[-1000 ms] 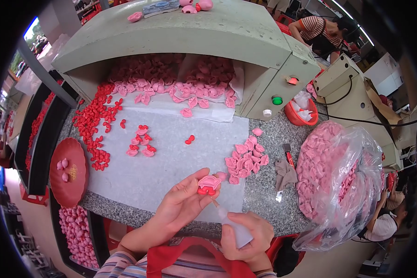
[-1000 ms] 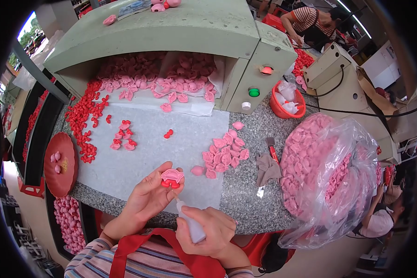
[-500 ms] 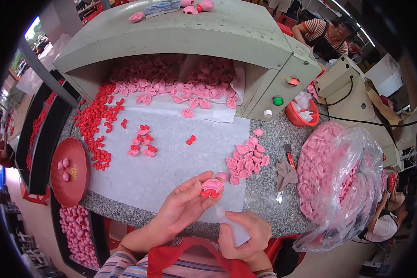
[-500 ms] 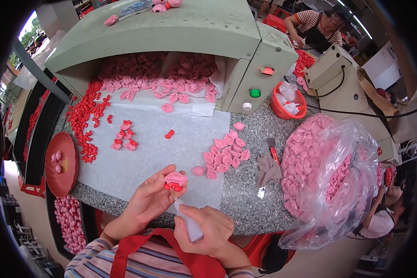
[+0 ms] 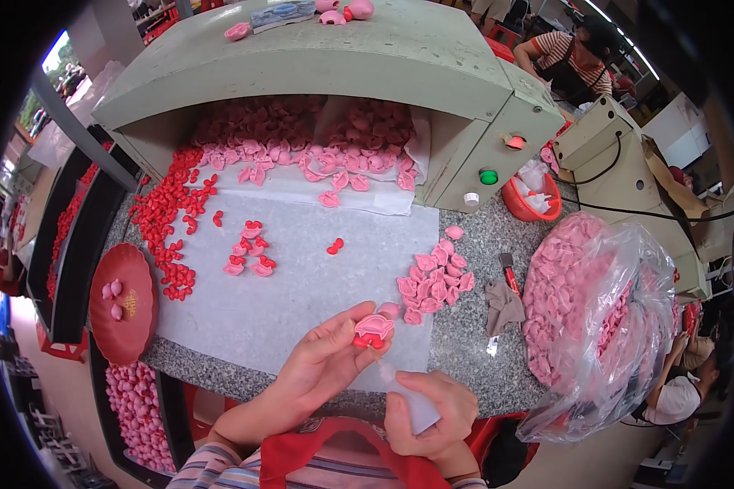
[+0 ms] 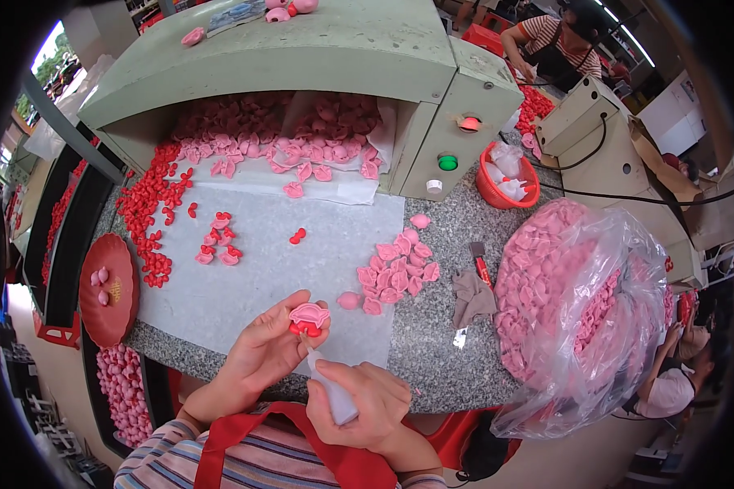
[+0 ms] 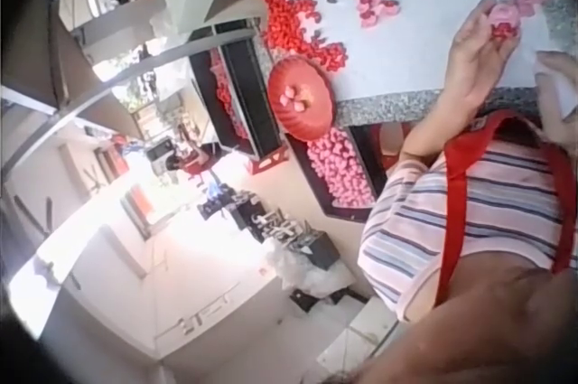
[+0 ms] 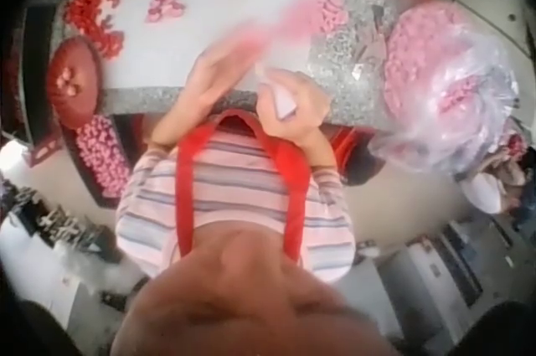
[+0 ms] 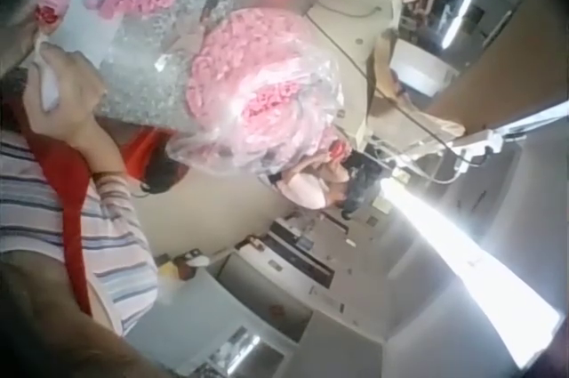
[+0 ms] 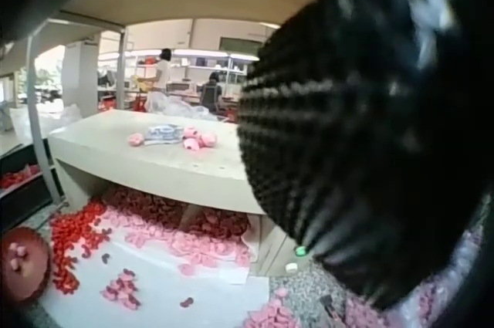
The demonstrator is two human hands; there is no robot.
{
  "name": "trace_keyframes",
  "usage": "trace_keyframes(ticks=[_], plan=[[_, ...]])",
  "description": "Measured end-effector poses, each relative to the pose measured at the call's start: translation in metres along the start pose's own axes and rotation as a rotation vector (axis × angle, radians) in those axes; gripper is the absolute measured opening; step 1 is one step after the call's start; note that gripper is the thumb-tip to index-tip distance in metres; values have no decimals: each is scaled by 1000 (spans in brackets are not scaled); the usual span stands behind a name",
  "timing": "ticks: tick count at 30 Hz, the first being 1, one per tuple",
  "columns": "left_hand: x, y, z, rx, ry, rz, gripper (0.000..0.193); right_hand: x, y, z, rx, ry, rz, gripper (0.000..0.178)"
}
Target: Assembling small pink plastic toy components at a factory workstation.
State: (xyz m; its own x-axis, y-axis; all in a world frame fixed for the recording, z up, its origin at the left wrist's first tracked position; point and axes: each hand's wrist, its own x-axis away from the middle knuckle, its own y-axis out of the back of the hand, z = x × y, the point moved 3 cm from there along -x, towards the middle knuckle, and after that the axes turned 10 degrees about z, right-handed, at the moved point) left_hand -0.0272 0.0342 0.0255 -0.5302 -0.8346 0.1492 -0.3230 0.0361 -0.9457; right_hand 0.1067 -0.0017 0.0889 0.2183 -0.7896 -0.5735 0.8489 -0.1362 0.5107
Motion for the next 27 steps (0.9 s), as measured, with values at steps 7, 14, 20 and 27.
trace_keyframes(ticks=[7, 14, 20, 27], plan=[[-4, 0, 2, -10, -12, 15, 38, 3, 5, -4, 17, -32, -3, 31], [-9, 15, 6, 112, -4, -96, 36, 47, 30, -115, -690, -898, -439, 29], [-11, 13, 20, 199, 106, -102, 39, 30, 36, -227, 108, -1027, -94, 35], [-7, 30, 8, 188, 15, -156, 40, 42, 39, -186, 398, -714, -44, 20]])
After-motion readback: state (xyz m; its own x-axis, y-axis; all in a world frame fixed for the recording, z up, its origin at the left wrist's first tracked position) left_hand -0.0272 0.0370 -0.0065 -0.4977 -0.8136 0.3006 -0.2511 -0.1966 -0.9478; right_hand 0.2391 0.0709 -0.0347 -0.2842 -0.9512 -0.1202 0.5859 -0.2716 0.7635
